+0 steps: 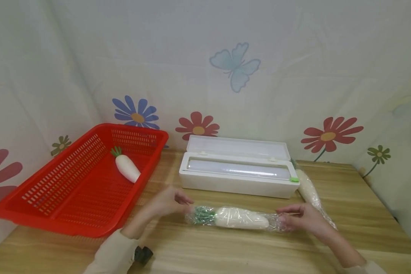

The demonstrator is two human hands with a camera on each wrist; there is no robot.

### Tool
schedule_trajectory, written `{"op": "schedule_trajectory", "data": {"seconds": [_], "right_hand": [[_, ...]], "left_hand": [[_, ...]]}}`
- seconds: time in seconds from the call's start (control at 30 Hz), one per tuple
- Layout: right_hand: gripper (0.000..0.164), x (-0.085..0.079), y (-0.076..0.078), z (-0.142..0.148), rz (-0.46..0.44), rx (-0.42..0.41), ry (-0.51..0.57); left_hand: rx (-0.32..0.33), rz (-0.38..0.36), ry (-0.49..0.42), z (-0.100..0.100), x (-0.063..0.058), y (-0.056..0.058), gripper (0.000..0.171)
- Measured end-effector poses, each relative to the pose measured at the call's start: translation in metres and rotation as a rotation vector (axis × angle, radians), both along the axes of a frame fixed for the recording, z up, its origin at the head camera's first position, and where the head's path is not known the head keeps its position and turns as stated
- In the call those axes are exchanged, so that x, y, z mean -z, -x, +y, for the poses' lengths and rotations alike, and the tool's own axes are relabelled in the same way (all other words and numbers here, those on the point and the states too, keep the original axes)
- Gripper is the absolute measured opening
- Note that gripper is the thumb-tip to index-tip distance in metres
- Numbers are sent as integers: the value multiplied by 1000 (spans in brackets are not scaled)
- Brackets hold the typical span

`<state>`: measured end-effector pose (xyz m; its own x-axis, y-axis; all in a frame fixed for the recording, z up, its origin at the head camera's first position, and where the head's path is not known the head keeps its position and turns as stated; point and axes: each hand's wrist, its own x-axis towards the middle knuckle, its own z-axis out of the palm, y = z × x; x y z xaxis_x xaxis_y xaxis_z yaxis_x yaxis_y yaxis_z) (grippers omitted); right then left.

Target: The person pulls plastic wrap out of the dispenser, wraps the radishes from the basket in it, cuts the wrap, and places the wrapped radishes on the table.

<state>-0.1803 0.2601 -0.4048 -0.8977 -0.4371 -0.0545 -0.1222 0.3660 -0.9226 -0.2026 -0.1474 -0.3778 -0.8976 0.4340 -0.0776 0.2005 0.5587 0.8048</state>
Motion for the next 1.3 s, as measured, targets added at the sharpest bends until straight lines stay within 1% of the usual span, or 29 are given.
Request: {"op": "schedule_trajectory", "data": {"seconds": [0.07, 0.13, 0.2, 0.23, 0.33, 0.43, 0.5, 0.57, 0.67, 0.73, 0.83, 0.9, 0.97, 1.0, 1.07, 1.1, 1.2, 1.3], "right_hand": [[49, 2, -1, 1, 26, -78, -2], [59, 4, -2, 1, 38, -148, -12], [66, 5, -2, -1, 41, -192, -23], [69, 5, -3, -2, 29, -199, -19], [68, 5, -2, -7, 24, -149, -68], [59, 3, -2, -11, 40, -74, -99], [50, 3, -2, -13, 19, -31, -98], [42, 2, -2, -14, -24, -16, -47], [32, 2, -2, -16, -78, 12, -28], [29, 2, -1, -17, -80, 18, -36], [26, 3, 1, -17, -80, 18, -37], [28, 4, 2, -16, -89, 12, -31], [33, 4, 3, -14, -93, -6, -21], [37, 4, 3, -12, -98, -18, -14], [44, 3, 2, -9, -109, -51, 12], [45, 2, 2, -7, -111, -65, 24], [44, 1, 1, -4, -140, -92, 80], [43, 0, 0, -3, -159, -100, 128]], "left_hand": [[50, 0, 12, -2, 1, -1, 40], [96, 7, 45, -3, 3, -1, 51], [129, 20, 83, -3, 5, -2, 59], [143, 24, 92, -2, 6, -2, 62], [162, 31, 117, 2, 9, -2, 61], [147, 47, 129, 8, 10, -2, 48], [124, 70, 133, 10, 11, -2, 38], [109, 84, 121, 11, 11, -2, 29], [95, 95, 110, 12, 11, -2, 20], [90, 97, 106, 13, 11, -1, 17], [87, 109, 103, 13, 11, 0, 16], [85, 101, 90, 13, 10, 0, 19], [86, 80, 79, 11, 9, -1, 26], [84, 47, 67, 10, 8, -1, 31], [77, -38, 29, 7, 7, -2, 42], [77, -93, 0, 6, 5, -2, 44], [70, -228, -63, 4, 3, -5, 38], [65, -285, -112, 3, 3, -7, 30]]}}
